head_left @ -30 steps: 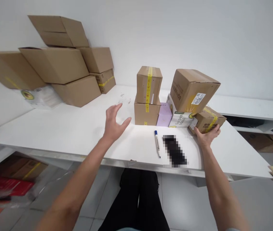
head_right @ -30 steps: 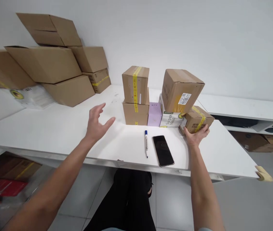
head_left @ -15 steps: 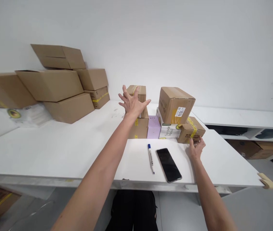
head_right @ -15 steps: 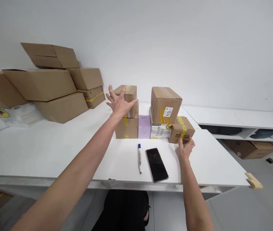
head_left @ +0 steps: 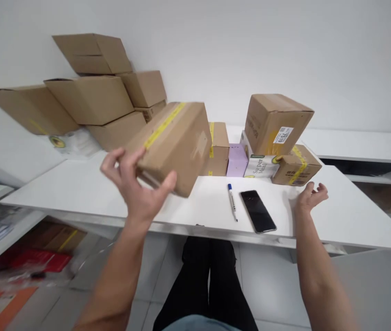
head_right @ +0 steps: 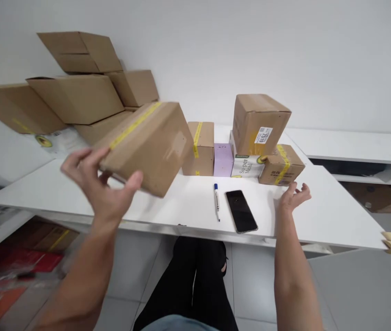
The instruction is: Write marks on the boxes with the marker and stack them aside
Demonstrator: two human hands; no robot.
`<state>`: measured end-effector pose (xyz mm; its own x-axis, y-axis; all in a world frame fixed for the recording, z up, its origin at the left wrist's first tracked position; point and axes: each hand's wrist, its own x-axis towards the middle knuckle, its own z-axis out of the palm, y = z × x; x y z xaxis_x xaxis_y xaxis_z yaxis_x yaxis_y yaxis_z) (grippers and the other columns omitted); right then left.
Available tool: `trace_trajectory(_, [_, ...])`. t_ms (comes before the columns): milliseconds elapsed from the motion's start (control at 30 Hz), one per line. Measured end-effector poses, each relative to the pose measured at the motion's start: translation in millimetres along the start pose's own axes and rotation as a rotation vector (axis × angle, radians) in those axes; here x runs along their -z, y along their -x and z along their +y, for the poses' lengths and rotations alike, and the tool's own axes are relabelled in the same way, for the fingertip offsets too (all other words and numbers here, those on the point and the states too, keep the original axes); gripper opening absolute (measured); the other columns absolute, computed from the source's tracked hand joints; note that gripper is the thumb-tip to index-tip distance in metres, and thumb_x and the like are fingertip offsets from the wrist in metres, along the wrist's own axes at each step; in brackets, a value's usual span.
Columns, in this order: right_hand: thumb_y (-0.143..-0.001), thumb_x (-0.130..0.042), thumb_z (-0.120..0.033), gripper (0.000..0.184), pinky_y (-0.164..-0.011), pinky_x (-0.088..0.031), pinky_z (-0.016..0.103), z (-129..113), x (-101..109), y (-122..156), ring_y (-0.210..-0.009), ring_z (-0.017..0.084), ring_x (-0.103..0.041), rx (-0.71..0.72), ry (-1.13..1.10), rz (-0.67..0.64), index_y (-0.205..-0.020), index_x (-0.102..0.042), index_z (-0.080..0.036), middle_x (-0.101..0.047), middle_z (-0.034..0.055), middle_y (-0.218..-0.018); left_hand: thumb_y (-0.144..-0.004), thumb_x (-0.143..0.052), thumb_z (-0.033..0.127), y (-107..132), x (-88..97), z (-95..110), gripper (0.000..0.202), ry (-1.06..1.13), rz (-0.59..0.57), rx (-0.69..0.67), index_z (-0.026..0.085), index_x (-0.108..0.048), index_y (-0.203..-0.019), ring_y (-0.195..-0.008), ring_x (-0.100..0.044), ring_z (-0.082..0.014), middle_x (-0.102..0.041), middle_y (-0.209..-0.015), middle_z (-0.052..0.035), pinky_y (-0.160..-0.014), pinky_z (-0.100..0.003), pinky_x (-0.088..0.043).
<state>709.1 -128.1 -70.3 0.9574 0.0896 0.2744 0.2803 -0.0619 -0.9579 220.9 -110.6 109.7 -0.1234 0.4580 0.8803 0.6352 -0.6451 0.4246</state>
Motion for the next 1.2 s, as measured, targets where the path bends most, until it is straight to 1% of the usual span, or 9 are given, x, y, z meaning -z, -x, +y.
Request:
trace_trajectory(133, [-0.089,-0.045,-0.028,0.036,-0.112,-0.041,0.047,-7.6,13.9,17.6,-0.127,0.029,-0.050,0.046,0.011,0.039,-0.122,-0.049,-0.014,-0.045,0.0195,-0.130,-0.059,-0.086,0.038,90.2,47.0,2.9,0.074,-0.166,-0.024,-0.176,0.028,-0.057,-0.126,-0.128,-0.045,-0.0346,-0.038,-0.131,-0.0097,-0.107,-0.053,-0.047])
trace_trajectory(300, [-0.087,-0.041,-0.031,0.028,-0.107,-0.045,0.048,-15.9,43.1,59.2,-0.124,0.030,-0.054,0.156,-0.025,0.059,-0.113,-0.050,-0.024,-0.050,0.0157,-0.126,-0.066,-0.084,0.039,140.6,38.0,-10.0,0.071,-0.109,-0.252,-0.124,0.028,-0.053,-0.129,-0.131,-0.045,-0.0347,-0.034,-0.136,-0.0122,-0.099,-0.049,-0.053])
trace_trajectory(433, [-0.084,-0.044,-0.041,0.025,-0.092,-0.054,0.055,-34.4,64.1,121.2,-0.095,0.028,-0.067,0.221,-0.149,-0.024,-0.104,-0.050,-0.027,-0.057,0.0083,-0.110,-0.070,-0.081,0.035,142.5,34.5,-29.4,0.074,0.025,-0.367,-0.074,0.030,-0.048,-0.136,-0.141,-0.038,-0.0365,-0.033,-0.143,-0.0132,-0.109,-0.054,-0.047])
trace_trajectory(567, [-0.083,-0.058,-0.049,0.030,-0.077,-0.059,0.044,-69.0,57.7,184.7,-0.065,0.017,-0.063,0.171,-0.227,-0.346,-0.098,-0.057,-0.023,-0.062,0.0001,-0.083,-0.069,-0.082,0.036,136.2,41.1,-41.0,0.072,0.040,-0.450,0.067,0.033,-0.053,-0.135,-0.151,-0.026,-0.0409,-0.020,-0.157,-0.0105,-0.118,-0.061,-0.036])
trace_trajectory(667, [-0.084,-0.062,-0.056,0.038,-0.087,-0.056,0.041,-101.8,35.5,213.2,-0.082,0.017,-0.067,0.231,-0.286,-0.647,-0.102,-0.064,-0.022,-0.069,0.0034,-0.096,-0.067,-0.084,0.041,128.4,48.3,-41.4,0.073,-0.001,-0.547,0.263,0.034,-0.058,-0.135,-0.151,-0.025,-0.0467,-0.006,-0.163,-0.0077,-0.115,-0.065,-0.038])
trace_trajectory(800, [-0.090,-0.053,-0.061,0.046,-0.099,-0.050,0.046,-136.9,4.2,231.2,-0.107,0.022,-0.065,0.270,-0.247,-0.877,-0.113,-0.066,-0.023,-0.069,0.0072,-0.118,-0.076,-0.077,0.040,115.4,57.2,-35.5,0.070,-0.031,-0.669,0.437,0.040,-0.054,-0.143,-0.137,-0.047,-0.0384,-0.032,-0.154,-0.0095,-0.107,-0.061,-0.049])
trace_trajectory(933, [-0.085,-0.060,-0.060,0.043,-0.099,-0.048,0.045,-143.5,-4.3,250.4,-0.098,0.020,-0.062,0.195,-0.311,-0.842,-0.103,-0.064,-0.021,-0.068,0.0037,-0.103,-0.082,-0.070,0.037,114.6,57.5,-33.6,0.068,0.156,-0.650,0.465,0.038,-0.049,-0.147,-0.143,-0.044,-0.0333,-0.041,-0.154,-0.0095,-0.110,-0.053,-0.050])
trace_trajectory(1100, [-0.086,-0.059,-0.052,0.035,-0.099,-0.048,0.042,-132.2,20.4,277.9,-0.101,0.020,-0.059,0.153,-0.422,-0.664,-0.107,-0.055,-0.024,-0.061,0.0047,-0.110,-0.085,-0.066,0.065,127.6,42.0,-32.8,0.087,0.496,-0.465,0.657,0.034,-0.028,-0.157,-0.146,-0.045,-0.0327,-0.038,-0.161,-0.0139,-0.112,-0.048,-0.048])
trace_trajectory(1200, [-0.087,-0.057,-0.049,0.033,-0.099,-0.048,0.043,-128.9,32.4,286.3,-0.103,0.021,-0.058,0.164,-0.438,-0.610,-0.109,-0.053,-0.025,-0.058,0.0056,-0.111,-0.086,-0.059,0.072,132.0,31.9,-27.9,0.082,0.462,-0.324,0.736,0.030,-0.037,-0.153,-0.149,-0.041,-0.0317,-0.045,-0.158,-0.0134,-0.119,-0.046,-0.041])
